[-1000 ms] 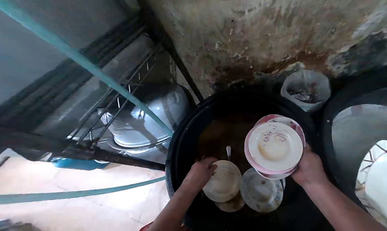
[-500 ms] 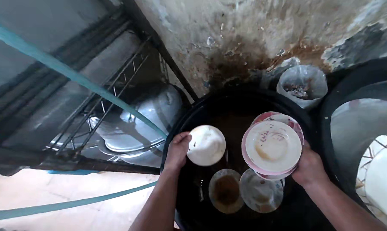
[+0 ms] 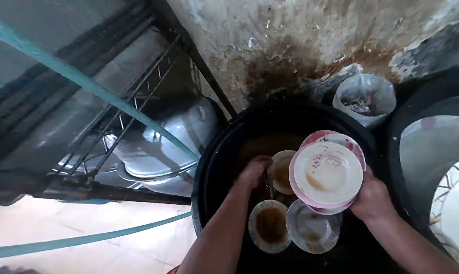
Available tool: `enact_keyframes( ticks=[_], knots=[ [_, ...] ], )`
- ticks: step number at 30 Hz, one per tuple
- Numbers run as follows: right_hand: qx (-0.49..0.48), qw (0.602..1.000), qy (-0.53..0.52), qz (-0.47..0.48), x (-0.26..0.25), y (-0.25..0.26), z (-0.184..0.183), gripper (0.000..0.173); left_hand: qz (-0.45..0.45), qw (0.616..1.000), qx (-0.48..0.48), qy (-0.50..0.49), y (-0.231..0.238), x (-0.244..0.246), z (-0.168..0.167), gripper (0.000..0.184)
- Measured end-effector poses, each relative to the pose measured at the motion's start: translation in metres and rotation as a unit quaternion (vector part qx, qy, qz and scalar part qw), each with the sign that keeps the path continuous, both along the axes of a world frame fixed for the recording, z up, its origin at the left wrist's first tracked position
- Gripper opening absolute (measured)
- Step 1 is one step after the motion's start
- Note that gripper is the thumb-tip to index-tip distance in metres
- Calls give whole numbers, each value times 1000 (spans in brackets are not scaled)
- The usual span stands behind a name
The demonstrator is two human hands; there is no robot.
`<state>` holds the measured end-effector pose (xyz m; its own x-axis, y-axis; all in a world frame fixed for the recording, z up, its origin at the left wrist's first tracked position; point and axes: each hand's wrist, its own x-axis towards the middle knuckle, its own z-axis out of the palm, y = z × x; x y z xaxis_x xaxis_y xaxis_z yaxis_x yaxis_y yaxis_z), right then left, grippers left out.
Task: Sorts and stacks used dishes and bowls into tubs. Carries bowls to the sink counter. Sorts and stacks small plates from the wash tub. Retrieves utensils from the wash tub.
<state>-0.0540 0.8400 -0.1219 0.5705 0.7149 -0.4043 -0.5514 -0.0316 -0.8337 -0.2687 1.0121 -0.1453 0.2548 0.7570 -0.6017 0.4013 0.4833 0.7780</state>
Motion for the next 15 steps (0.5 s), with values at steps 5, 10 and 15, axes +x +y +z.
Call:
enact_keyframes(
  ticks=[5, 10, 15],
  knots=[
    [-4, 1000, 26, -9, -1, 2, 4, 36, -82, 995, 42, 29, -7, 17, 14, 34],
    [-22, 999, 40, -19, -1, 2, 5, 37, 20, 993, 113, 16, 4, -15, 20, 43],
    [-35, 999, 17, -11, -1, 1, 3, 38, 98, 964, 174, 175, 10, -64, -2, 39]
  ],
)
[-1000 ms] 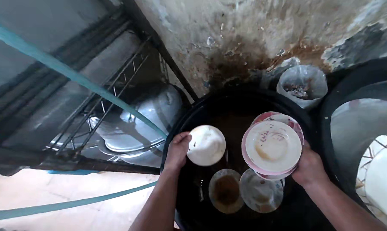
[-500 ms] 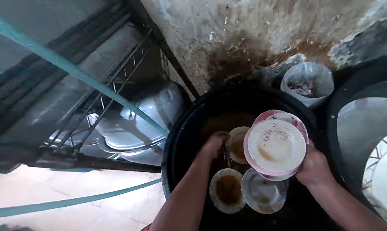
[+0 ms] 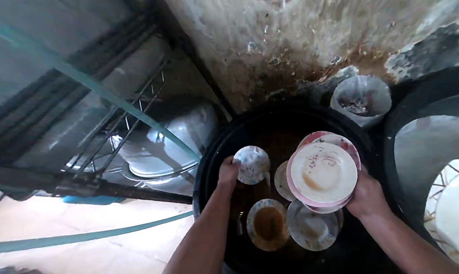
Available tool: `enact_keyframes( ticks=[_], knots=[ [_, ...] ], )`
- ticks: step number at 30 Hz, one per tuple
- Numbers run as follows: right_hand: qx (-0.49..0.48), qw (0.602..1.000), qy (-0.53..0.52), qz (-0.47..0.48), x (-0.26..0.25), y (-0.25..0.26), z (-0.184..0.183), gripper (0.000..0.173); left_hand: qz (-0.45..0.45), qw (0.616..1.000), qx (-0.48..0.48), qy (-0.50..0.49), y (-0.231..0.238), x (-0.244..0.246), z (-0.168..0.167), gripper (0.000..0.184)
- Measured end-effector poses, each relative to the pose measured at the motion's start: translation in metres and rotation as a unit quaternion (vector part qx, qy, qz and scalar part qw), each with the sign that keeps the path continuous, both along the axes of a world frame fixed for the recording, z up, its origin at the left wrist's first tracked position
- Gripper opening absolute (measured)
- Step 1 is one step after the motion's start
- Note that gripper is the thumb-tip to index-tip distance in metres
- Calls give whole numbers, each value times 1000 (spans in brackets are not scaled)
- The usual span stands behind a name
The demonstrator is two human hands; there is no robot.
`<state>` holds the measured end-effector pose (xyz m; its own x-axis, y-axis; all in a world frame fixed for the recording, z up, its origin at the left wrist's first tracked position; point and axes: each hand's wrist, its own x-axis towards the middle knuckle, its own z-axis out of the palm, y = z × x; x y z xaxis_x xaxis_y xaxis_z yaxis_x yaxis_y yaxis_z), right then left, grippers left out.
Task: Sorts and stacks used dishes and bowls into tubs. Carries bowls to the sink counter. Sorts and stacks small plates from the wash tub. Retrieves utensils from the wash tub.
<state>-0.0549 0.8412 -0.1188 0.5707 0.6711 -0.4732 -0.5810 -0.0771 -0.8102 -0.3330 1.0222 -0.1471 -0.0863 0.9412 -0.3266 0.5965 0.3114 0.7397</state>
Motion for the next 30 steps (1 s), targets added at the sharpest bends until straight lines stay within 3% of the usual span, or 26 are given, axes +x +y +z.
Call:
enact_keyframes(
  ticks=[2, 5, 7, 10, 12, 14, 16, 19, 22, 25, 28, 30],
  knots=[
    [4, 1000, -3, 9, 1, 0, -2, 40, -28, 994, -40, 100, -9, 2, -9, 39],
    [11, 1000, -5, 11, 1, 0, -2, 37, -89, 987, -49, 126, -11, 16, -11, 33],
    [18, 1000, 1, 13, 1, -1, -3, 38, -85, 991, 32, 97, -10, 18, 2, 30],
    [3, 1000, 11, 0, 1, 1, -2, 38, -114, 969, 203, 81, -17, 17, 50, 32],
    [-6, 1000, 6, -1, 1, 0, -1, 37, -104, 958, 265, 32, -27, 23, 79, 34],
    [-3, 1000, -5, 7, 1, 0, -3, 36, -62, 963, 249, -83, -37, 38, 96, 34],
    [3, 1000, -14, 25, 2, -1, -5, 39, -58, 965, 167, -192, -53, 63, 103, 33],
    [8, 1000, -7, 19, 3, -1, -5, 40, -102, 969, 32, -224, -70, 96, 93, 32],
    [30, 1000, 5, -4, 4, -1, -3, 37, -197, 970, 6, -141, -55, 100, 76, 46],
    [56, 998, 21, -20, 3, -2, -2, 37, -257, 966, 26, 8, -25, 99, 33, 40],
    [54, 998, 28, -25, 2, -4, -1, 41, -356, 897, 4, 261, -27, 103, -10, 43],
    [35, 998, 25, -35, 1, -3, 3, 38, -363, 882, 26, 299, -40, 103, -16, 47]
  ],
)
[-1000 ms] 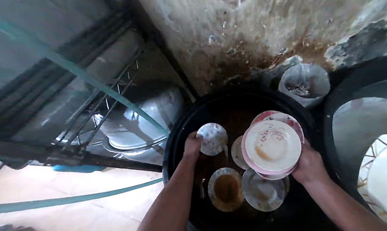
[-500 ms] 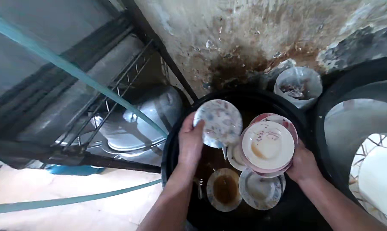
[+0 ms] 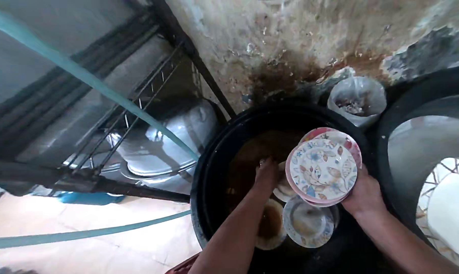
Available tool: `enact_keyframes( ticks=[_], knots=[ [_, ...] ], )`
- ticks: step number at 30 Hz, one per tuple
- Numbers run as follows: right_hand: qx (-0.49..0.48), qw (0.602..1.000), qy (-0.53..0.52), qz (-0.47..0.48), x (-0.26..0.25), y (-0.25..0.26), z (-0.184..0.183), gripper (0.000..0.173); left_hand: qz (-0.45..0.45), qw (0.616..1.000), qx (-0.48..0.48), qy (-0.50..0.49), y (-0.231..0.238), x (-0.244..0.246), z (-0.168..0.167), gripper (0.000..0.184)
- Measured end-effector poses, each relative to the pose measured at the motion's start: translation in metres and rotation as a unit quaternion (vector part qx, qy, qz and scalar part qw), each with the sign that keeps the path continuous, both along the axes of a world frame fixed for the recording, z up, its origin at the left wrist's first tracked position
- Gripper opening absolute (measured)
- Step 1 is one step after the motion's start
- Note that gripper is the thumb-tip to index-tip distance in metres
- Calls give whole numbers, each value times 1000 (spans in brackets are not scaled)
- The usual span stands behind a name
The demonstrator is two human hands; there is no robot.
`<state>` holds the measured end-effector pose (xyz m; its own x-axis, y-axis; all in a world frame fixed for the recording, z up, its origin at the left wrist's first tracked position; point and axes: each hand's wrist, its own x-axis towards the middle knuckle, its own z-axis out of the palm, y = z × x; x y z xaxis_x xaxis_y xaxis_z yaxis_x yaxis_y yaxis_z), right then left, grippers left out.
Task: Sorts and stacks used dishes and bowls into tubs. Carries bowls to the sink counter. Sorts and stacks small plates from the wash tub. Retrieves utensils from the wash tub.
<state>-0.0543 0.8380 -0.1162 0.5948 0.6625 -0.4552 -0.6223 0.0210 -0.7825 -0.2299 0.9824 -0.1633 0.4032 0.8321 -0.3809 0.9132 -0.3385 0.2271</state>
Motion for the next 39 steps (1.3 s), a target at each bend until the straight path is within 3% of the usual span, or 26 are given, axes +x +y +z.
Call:
enact_keyframes(
  ticks=[3, 5, 7, 12, 14, 17, 21, 25, 29, 31, 35, 39],
  knots=[
    [-15, 1000, -9, 6, 1, 0, 1, 36, 25, 989, 9, -145, -3, -5, 20, 34],
    [-6, 1000, -12, 10, 2, 0, 0, 35, 125, 958, -45, -252, -3, -12, 48, 31],
    [-1, 1000, -11, 12, 2, 0, -2, 34, 221, 924, -24, -313, 4, -34, 59, 33],
    [-11, 1000, -1, 9, 2, 2, -6, 38, 416, 818, 94, -385, 33, -97, 31, 41],
    [-18, 1000, -2, 11, 1, 3, -2, 38, 467, 809, 89, -346, 32, -103, 11, 43],
    [-10, 1000, 6, 20, 1, 3, -1, 41, 461, 821, 19, -335, 20, -90, -5, 46],
    [-3, 1000, -6, 21, 1, 3, -3, 38, 399, 837, -79, -366, 21, -66, 3, 35],
    [4, 999, -4, 33, 2, 3, -5, 41, 325, 856, -16, -401, 27, -68, 13, 36],
    [2, 1000, -3, 26, 1, 4, -4, 39, 314, 880, 8, -355, 22, -75, 22, 49],
    [-6, 1000, -5, 27, 1, 4, -5, 40, 337, 873, -41, -350, 19, -78, 24, 50],
    [-26, 999, -7, 29, 1, 4, -3, 39, 358, 841, -88, -395, 19, -84, 35, 29],
    [-16, 999, -9, 33, 0, 3, -3, 38, 347, 832, 24, -432, 23, -99, 52, 31]
  ],
)
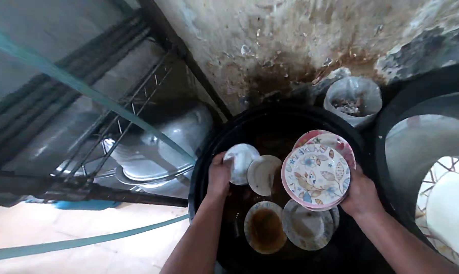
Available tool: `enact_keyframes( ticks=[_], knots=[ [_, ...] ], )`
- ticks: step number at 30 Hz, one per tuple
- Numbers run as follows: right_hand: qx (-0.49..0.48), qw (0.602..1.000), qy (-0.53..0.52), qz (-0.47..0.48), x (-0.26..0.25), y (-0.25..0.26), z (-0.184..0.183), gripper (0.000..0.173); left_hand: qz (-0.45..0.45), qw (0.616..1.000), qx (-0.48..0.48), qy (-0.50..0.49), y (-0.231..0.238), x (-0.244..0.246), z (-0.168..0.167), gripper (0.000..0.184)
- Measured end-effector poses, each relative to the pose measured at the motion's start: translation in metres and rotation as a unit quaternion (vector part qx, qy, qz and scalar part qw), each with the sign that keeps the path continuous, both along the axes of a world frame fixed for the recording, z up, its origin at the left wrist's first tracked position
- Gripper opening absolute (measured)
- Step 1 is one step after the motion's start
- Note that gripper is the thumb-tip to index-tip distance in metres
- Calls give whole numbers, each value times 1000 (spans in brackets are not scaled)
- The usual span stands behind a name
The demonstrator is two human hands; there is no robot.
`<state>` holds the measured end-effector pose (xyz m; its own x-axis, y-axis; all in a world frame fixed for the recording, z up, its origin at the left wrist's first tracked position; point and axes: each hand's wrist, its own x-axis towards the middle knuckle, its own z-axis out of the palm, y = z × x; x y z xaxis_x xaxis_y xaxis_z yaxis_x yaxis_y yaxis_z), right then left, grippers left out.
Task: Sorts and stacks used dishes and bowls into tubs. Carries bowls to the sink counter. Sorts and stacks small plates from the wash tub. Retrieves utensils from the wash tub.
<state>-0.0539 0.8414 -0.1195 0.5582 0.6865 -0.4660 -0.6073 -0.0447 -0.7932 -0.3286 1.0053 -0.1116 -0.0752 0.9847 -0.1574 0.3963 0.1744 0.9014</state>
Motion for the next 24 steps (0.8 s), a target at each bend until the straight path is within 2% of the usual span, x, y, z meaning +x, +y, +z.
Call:
enact_keyframes(
  ticks=[2, 4, 6, 11, 13, 15, 20, 22, 24],
  knots=[
    [5, 1000, 10, -9, -1, 1, 1, 37, 48, 995, 78, -38, 6, -5, 8, 31],
    [7, 1000, 14, -7, 0, 0, 1, 39, 67, 991, 90, -71, 6, -5, 14, 34],
    [7, 1000, 8, 4, 1, 0, 0, 41, 40, 997, 41, -49, 0, 1, 10, 37],
    [15, 1000, 4, 6, 2, 0, -2, 39, -17, 994, -96, -50, 2, 25, -44, 37],
    [16, 1000, 5, 9, 2, 1, -2, 39, -60, 988, -133, -45, 1, 39, -50, 35],
    [25, 1000, 1, 9, 1, 0, -1, 36, -113, 981, -158, -23, -3, 55, -46, 32],
    [6, 1000, 18, -13, 0, 2, 4, 39, -236, 951, -168, 108, -12, 84, -17, 32],
    [3, 1000, 23, -16, 1, 2, 2, 39, -235, 952, -125, 151, -19, 87, -3, 28],
    [1, 1000, 24, -20, 0, 2, 3, 39, -192, 965, -22, 176, -24, 77, 12, 27]
  ],
)
